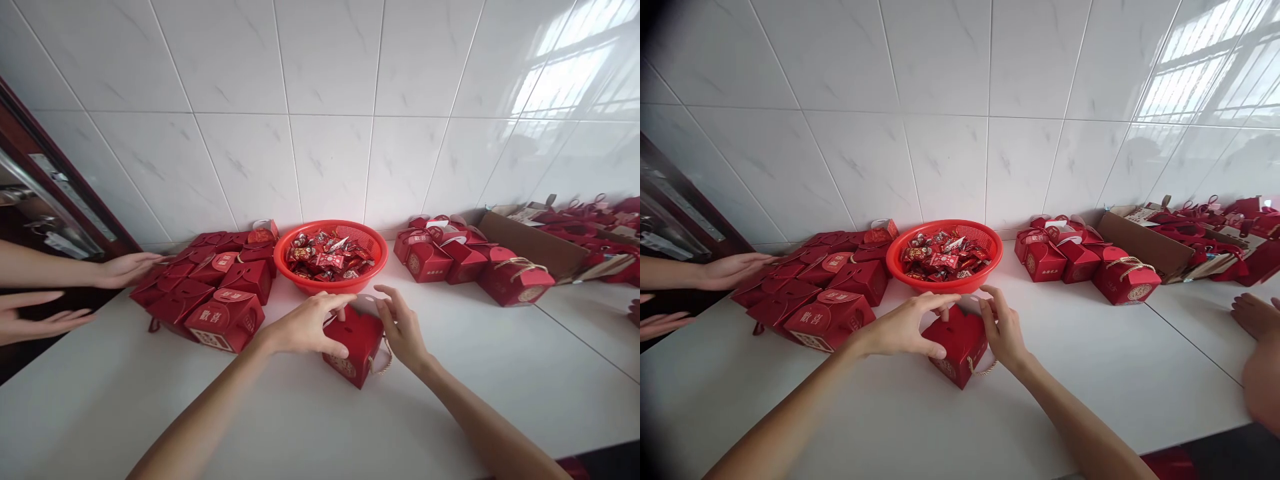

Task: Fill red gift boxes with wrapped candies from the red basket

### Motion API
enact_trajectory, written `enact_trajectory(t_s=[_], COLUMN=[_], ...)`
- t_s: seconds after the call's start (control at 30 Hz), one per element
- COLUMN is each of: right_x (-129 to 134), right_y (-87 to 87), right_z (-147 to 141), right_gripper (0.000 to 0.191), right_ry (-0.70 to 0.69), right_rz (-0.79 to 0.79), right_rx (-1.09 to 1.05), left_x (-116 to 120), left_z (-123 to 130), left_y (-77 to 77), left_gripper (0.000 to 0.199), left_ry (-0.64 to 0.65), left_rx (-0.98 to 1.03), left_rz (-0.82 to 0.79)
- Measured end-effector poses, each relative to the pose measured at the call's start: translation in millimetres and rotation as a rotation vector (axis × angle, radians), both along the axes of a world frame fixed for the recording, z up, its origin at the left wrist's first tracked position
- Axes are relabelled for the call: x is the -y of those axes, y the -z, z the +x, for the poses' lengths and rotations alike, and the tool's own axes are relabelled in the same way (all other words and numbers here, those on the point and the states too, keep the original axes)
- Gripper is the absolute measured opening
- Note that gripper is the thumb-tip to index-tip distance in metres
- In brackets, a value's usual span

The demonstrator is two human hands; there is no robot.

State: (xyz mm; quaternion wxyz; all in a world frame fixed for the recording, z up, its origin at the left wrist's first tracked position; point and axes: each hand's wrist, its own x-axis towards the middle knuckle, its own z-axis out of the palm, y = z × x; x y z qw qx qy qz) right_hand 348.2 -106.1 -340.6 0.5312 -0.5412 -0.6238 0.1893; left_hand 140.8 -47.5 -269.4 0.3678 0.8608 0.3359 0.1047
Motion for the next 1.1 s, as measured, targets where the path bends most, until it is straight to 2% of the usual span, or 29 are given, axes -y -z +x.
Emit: enact_trajectory(t_s=[0.1,0.2,0.3,0.37,0.5,0.6,0.73,0.87,0.97,1.1], right_x=[0.2,-0.8,-3.0,-4.0,-3.8,-3.6,-5.4,-6.2,-4.4,-1.2], right_y=[0.9,1.9,2.6,3.0,4.4,6.8,9.7,6.6,-1.7,-16.7], right_z=[0.5,3.3,7.4,9.0,8.0,7.7,11.7,16.2,18.8,23.9], right_gripper=[0.031,0.031,0.028,0.024,0.027,0.033,0.038,0.045,0.040,0.029], right_ry=[0.024,0.051,0.094,0.112,0.087,0.062,0.012,-0.112,-0.172,-0.304], right_rz=[0.034,0.040,0.046,0.062,0.150,0.169,0.180,0.190,0.128,-0.007], right_rx=[0.017,0.029,0.003,0.002,0.098,0.152,0.293,0.402,0.333,0.072], left_x=[-0.3,-0.5,-0.9,-0.6,1.2,1.8,2.7,4.8,5.1,2.1], left_z=[0.9,1.0,0.1,-0.5,-1.1,-1.6,-3.1,-2.4,-0.8,-0.5], left_y=[-2.6,-5.2,-5.7,-5.4,-5.9,-7.3,-9.3,-12.1,-13.5,-10.8], left_gripper=[0.051,0.009,0.019,0.019,0.034,0.043,0.021,0.031,0.040,0.039], left_ry=[0.036,0.095,0.148,0.177,0.242,0.171,0.073,0.036,0.030,0.047], left_rx=[0.027,0.100,0.086,0.027,-0.053,-0.045,-0.076,-0.076,-0.068,-0.043], left_rz=[0.057,0.182,0.353,0.393,0.227,0.175,0.155,0.180,0.176,0.134])
